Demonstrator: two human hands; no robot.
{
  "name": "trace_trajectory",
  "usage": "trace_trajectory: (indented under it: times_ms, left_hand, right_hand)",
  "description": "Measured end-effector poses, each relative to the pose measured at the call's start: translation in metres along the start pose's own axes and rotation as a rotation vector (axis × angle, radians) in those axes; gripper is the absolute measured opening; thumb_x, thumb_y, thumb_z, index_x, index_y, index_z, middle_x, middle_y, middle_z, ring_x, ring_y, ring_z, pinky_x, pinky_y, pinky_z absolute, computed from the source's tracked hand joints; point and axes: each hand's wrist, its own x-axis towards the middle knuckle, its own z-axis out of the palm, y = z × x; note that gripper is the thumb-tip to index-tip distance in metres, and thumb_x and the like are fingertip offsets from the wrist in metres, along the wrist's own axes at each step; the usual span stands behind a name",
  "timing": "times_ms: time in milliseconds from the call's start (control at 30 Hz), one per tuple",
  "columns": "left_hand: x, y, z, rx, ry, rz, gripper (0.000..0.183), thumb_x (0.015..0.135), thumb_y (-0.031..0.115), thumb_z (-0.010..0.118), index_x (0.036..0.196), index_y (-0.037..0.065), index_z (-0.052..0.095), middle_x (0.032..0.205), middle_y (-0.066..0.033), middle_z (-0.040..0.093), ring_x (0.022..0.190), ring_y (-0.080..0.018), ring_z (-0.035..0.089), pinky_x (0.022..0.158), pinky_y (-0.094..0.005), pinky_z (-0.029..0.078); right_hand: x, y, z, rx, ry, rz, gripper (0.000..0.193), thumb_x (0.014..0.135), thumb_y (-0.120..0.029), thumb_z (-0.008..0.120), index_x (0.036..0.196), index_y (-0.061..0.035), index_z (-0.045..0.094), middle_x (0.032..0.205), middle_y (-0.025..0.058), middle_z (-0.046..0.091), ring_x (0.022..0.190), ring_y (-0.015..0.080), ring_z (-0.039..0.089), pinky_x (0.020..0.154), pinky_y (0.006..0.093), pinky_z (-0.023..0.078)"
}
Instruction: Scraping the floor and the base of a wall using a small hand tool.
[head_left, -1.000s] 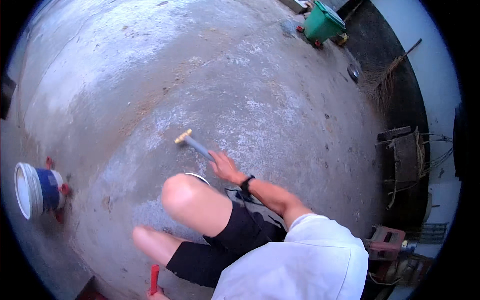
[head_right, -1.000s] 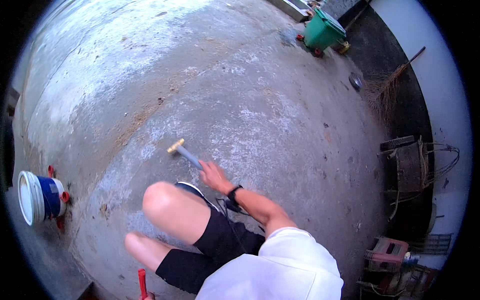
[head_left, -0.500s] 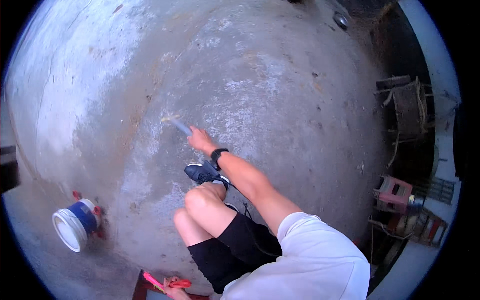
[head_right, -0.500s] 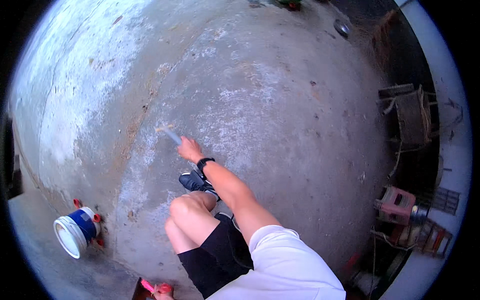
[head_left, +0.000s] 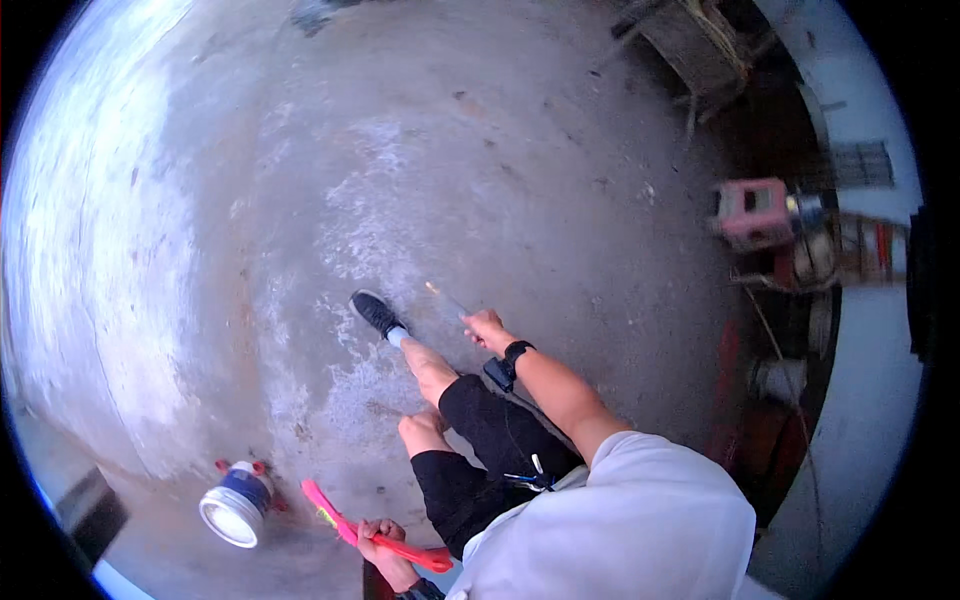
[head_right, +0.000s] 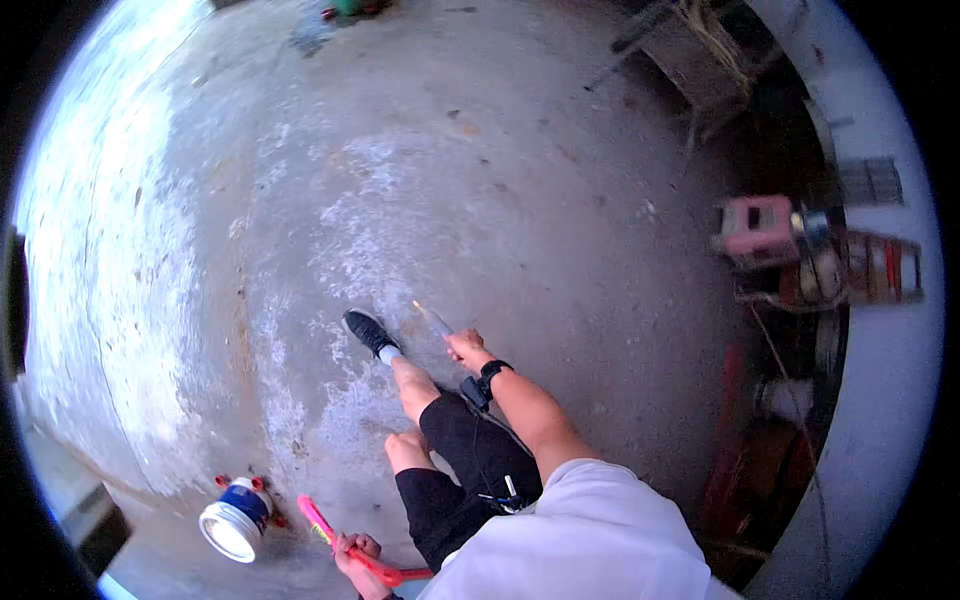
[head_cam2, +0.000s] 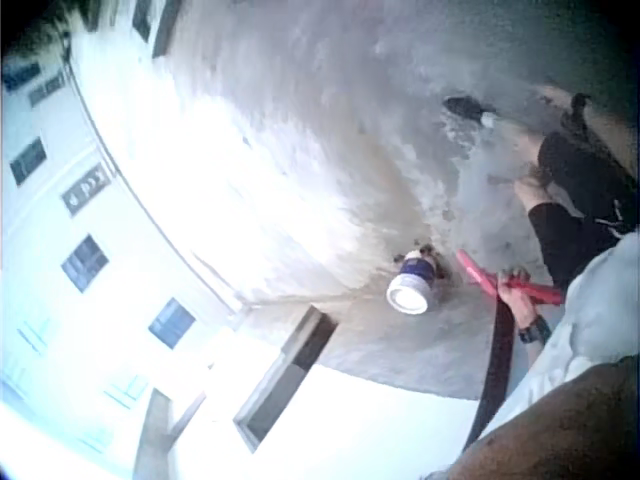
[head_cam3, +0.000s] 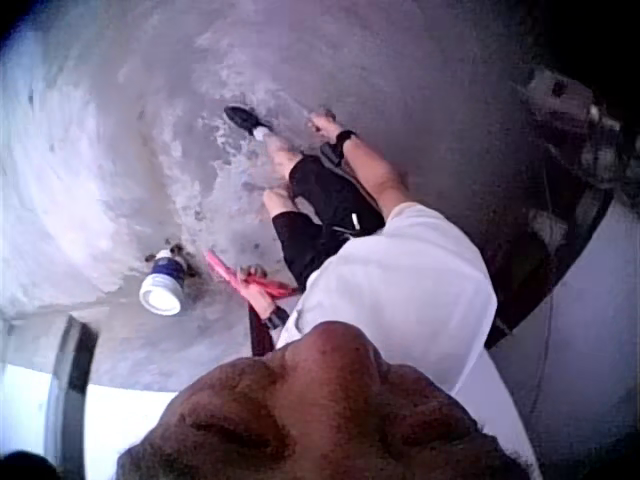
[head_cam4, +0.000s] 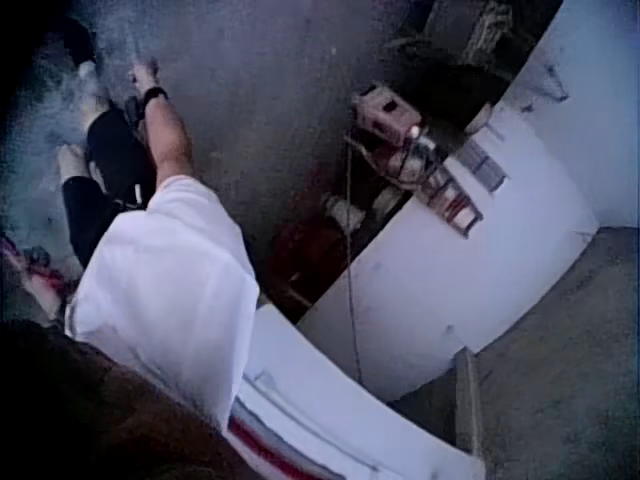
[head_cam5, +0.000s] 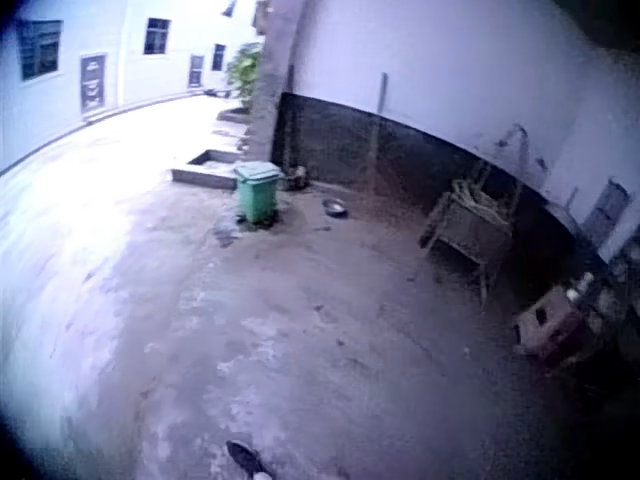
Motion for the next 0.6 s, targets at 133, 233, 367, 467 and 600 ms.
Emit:
trace_trajectory:
  times_ms: [133, 233, 367, 467, 600]
  left_hand:
    - [-0.035, -0.023, 0.064, -0.008, 0.031, -0.066, 0.030, 0.090, 0.020, 0.049, 0.061, 0.017, 0.042, 0.051, 0.0074, 0.047, 0.042, -0.0106, 0.038, 0.048, -0.0264, 0.031]
    - [-0.072, -0.039, 0.107, 0.186, -0.086, -0.156, 0.021, 0.092, 0.015, 0.045, 0.071, 0.015, 0.047, 0.051, 0.0070, 0.045, 0.042, -0.0061, 0.041, 0.047, -0.0240, 0.025]
    - [-0.066, -0.070, 0.141, 0.163, -0.147, -0.311, 0.029, 0.095, 0.017, 0.039, 0.068, 0.015, 0.046, 0.048, 0.0057, 0.043, 0.043, -0.0074, 0.046, 0.048, -0.0274, 0.029]
    - [-0.081, -0.113, 0.165, 0.323, -0.293, -0.337, 0.029, 0.096, 0.017, 0.040, 0.068, 0.014, 0.044, 0.047, 0.0056, 0.043, 0.043, -0.0077, 0.046, 0.047, -0.0278, 0.028]
    - [-0.105, -0.181, 0.192, 0.421, -0.332, -0.377, 0.027, 0.094, 0.017, 0.043, 0.067, 0.014, 0.043, 0.047, 0.0055, 0.043, 0.042, -0.0081, 0.045, 0.047, -0.0264, 0.029]
  right_hand:
    - [-0.043, -0.005, -0.065, 0.080, 0.147, -0.009, 0.026, 0.084, -0.031, 0.063, 0.088, -0.0048, 0.061, 0.068, 0.0055, 0.060, 0.046, 0.0112, 0.049, 0.035, 0.0264, 0.034]
    - [-0.067, 0.028, -0.093, 0.264, 0.197, 0.029, 0.025, 0.084, -0.029, 0.062, 0.086, -0.0041, 0.061, 0.068, 0.0056, 0.060, 0.046, 0.0128, 0.050, 0.034, 0.0275, 0.035]
    - [-0.088, 0.067, -0.152, 0.317, 0.090, -0.011, 0.024, 0.084, -0.028, 0.060, 0.087, -0.0038, 0.059, 0.069, 0.0066, 0.060, 0.046, 0.0141, 0.051, 0.035, 0.0301, 0.037]
    - [-0.093, 0.121, -0.191, 0.393, 0.097, -0.056, 0.025, 0.089, -0.026, 0.054, 0.098, -0.0027, 0.055, 0.073, 0.0073, 0.060, 0.044, 0.0120, 0.048, 0.033, 0.0258, 0.034]
    - [-0.092, 0.179, -0.253, 0.604, 0.113, -0.069, 0.025, 0.087, -0.029, 0.056, 0.093, -0.0045, 0.057, 0.069, 0.0052, 0.058, 0.043, 0.0111, 0.047, 0.033, 0.0259, 0.032]
